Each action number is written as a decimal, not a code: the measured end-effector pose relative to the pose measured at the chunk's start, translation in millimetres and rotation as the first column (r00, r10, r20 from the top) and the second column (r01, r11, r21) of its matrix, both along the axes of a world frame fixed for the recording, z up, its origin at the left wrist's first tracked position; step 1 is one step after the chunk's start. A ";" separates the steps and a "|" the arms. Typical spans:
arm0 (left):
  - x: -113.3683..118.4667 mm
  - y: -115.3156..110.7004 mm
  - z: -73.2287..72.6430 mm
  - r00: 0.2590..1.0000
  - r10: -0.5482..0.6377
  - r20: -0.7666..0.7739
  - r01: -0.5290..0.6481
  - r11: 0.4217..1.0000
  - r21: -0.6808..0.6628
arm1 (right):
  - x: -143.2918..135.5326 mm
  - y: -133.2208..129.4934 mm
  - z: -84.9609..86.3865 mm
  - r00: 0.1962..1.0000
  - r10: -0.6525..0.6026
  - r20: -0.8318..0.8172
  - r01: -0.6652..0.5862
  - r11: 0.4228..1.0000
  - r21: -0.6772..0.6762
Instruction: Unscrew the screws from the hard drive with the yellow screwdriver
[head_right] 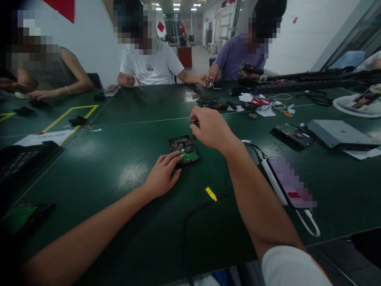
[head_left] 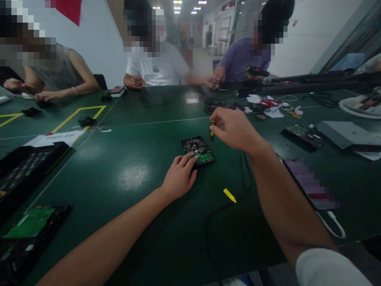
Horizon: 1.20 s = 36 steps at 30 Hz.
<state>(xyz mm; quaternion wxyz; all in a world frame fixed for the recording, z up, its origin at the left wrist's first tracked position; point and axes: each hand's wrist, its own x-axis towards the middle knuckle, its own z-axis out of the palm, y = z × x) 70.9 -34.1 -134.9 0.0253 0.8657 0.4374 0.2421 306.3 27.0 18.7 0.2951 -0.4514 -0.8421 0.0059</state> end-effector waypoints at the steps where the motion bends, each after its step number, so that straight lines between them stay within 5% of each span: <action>1: 0.0 -0.1 0.1 1.000 0.001 -0.003 -0.001 1.000 -0.001 | 0.1 -0.3 0.3 1.000 -0.001 0.011 0.001 1.000 0.005; 36: -0.3 0.2 -1.5 1.000 0.006 -0.011 -0.007 1.000 -0.006 | -0.1 0.6 2.9 0.999 -0.038 -0.012 0.038 0.999 -0.005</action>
